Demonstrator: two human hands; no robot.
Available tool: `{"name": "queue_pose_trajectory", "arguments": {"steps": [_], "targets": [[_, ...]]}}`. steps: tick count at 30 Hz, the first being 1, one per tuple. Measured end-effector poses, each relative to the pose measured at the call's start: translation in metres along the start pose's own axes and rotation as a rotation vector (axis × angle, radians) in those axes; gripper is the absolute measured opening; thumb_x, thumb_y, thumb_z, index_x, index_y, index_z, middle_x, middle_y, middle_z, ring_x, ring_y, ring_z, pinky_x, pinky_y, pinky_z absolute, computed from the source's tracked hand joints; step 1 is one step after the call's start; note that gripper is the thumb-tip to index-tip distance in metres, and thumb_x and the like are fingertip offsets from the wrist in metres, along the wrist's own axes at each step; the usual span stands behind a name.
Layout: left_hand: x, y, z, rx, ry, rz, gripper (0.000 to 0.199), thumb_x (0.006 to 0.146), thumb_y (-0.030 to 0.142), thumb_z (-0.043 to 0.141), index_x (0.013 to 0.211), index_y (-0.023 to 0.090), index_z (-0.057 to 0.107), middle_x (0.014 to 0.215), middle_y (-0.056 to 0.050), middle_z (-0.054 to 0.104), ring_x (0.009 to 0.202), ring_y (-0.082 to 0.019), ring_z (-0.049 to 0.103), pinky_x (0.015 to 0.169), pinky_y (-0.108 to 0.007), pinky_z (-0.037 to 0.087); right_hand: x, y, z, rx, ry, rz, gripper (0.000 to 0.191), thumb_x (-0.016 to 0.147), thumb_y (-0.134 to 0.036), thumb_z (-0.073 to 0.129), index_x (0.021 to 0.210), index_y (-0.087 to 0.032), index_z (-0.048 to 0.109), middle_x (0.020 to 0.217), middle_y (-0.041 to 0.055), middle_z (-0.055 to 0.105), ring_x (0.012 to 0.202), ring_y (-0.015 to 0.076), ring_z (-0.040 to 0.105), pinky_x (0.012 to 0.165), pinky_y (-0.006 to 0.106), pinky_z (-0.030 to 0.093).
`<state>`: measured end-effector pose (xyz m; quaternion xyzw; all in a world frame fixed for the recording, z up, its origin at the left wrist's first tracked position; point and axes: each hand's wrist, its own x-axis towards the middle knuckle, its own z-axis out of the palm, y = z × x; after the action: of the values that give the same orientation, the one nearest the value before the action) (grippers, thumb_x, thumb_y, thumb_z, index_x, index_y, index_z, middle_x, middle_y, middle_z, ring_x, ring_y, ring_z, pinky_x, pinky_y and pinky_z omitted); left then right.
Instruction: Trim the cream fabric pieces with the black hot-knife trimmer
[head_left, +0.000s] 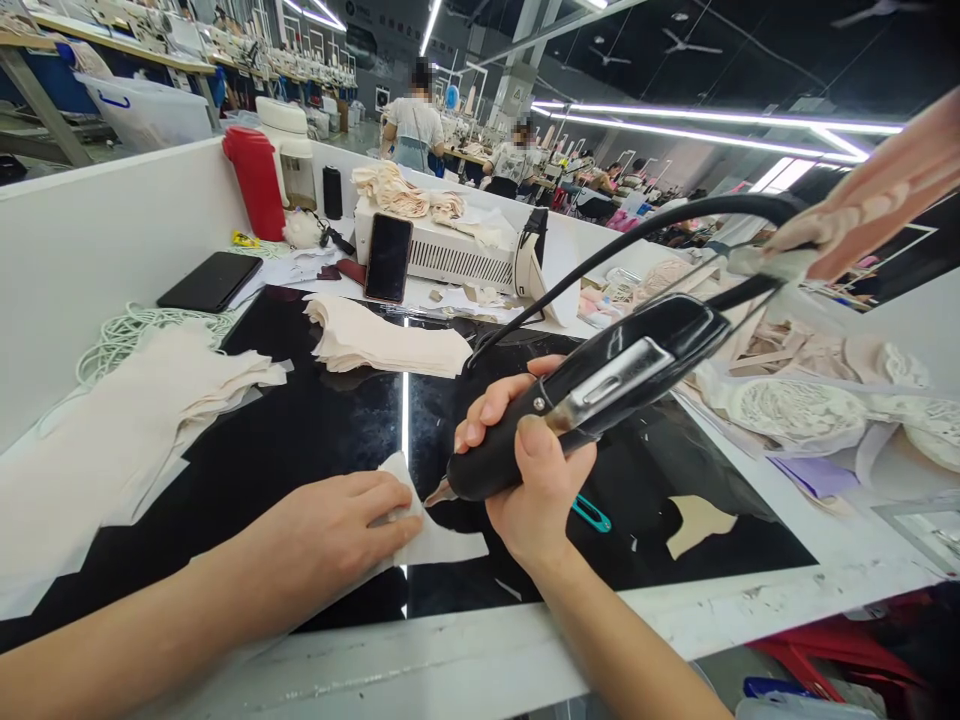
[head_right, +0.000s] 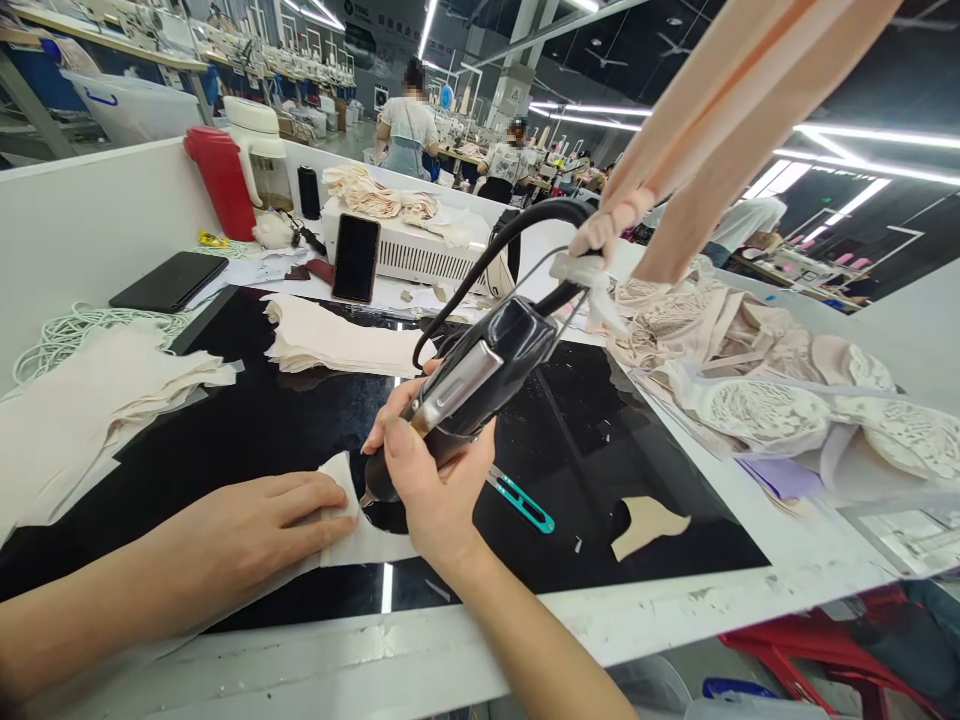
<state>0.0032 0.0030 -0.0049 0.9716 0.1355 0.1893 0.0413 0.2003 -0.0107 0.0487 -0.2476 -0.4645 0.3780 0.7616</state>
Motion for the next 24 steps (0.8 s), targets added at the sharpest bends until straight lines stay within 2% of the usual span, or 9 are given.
{"name": "queue_pose_trajectory", "arguments": {"steps": [7,11,15,20,24], "targets": [[0.0,0.001,0.001,-0.013,0.009,-0.007,0.028,0.102,0.004,0.048,0.12,0.017,0.065,0.114,-0.009,0.067,0.1,-0.023,0.067,0.09,-0.035,0.06,0.001,0.001,0.0,-0.019,-0.016,0.001,0.031,0.091,-0.032,0.079,0.116,-0.029,0.061,0.082,-0.0065,0.067,0.062,0.0097,0.064,0.058,0.026,0.056],[-0.002,0.0,0.004,-0.002,-0.006,-0.01,0.027,0.102,0.003,0.05,0.118,0.017,0.065,0.113,-0.008,0.066,0.1,-0.023,0.066,0.09,-0.036,0.06,0.001,-0.005,-0.001,-0.008,0.018,-0.008,0.03,0.09,-0.031,0.079,0.113,-0.027,0.06,0.08,-0.0065,0.067,0.061,0.0095,0.063,0.056,0.024,0.056],[-0.003,0.0,0.005,0.004,-0.009,-0.01,0.027,0.101,0.004,0.052,0.121,0.017,0.064,0.115,-0.009,0.066,0.102,-0.024,0.066,0.09,-0.036,0.06,-0.003,-0.009,-0.004,-0.016,0.0,-0.008,0.032,0.09,-0.033,0.08,0.114,-0.027,0.059,0.081,-0.0064,0.067,0.061,0.01,0.064,0.056,0.025,0.056],[-0.001,0.0,0.002,0.018,-0.009,-0.01,0.026,0.101,0.005,0.054,0.121,0.018,0.065,0.115,-0.008,0.067,0.102,-0.022,0.067,0.091,-0.034,0.06,-0.006,-0.005,-0.003,-0.058,0.0,0.005,0.032,0.091,-0.034,0.077,0.116,-0.029,0.057,0.082,-0.0062,0.066,0.06,0.0111,0.063,0.055,0.027,0.056],[0.001,0.0,-0.003,0.01,-0.018,-0.017,0.027,0.099,0.001,0.054,0.117,0.017,0.066,0.113,-0.008,0.068,0.101,-0.023,0.068,0.09,-0.036,0.06,-0.002,-0.012,-0.002,-0.061,0.019,0.017,0.031,0.089,-0.032,0.077,0.112,-0.028,0.058,0.078,-0.0064,0.065,0.057,0.0114,0.062,0.053,0.027,0.055]]}}
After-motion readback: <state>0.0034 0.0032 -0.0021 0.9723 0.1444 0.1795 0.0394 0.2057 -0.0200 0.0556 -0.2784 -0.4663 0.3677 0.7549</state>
